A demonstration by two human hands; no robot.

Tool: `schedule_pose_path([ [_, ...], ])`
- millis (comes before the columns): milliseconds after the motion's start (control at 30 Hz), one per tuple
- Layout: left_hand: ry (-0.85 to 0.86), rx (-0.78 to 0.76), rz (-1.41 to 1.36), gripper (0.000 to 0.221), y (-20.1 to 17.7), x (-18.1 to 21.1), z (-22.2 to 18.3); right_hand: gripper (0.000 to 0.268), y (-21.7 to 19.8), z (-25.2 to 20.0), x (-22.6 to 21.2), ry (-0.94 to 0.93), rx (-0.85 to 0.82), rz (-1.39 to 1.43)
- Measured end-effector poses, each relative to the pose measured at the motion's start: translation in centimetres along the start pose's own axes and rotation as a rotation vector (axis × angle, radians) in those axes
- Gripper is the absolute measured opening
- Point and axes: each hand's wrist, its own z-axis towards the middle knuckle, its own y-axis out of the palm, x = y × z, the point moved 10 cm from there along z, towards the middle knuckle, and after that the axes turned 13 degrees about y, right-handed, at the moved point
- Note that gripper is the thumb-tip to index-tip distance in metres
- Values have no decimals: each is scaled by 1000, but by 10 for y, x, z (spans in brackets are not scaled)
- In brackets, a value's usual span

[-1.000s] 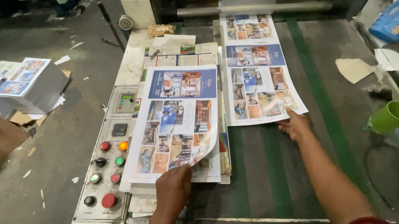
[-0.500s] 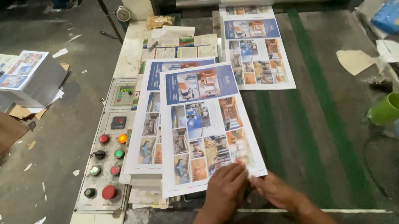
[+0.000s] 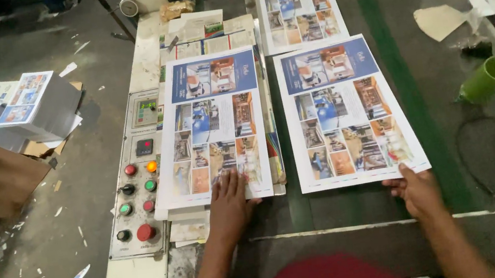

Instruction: Organizing and aligning printed glossy paper sheets on a printing machine's intake/output tray.

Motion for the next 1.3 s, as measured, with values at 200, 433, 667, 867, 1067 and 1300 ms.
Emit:
schedule_pose_path([
  [200,90,12,-73,52,-27,9,2,30,35,30,10,79,-48,-108],
  [433,46,232,-96,15,-52,8,2,31,105,110,-21,-23,-193,-51],
  [667,109,189,-169,12,-65,15,-2,45,129,100,-43,13,-397,112],
  [867,-157,211,-155,26,-81,-1,-7,49,142,-23,21,171,-402,-65],
  [1067,157,605,-178,30,-117,109,17,47,196,-158,34,140,-769,-282],
  [1300,332,172,-377,29,-65,176,35,41,170,-119,82,190,-694,170],
])
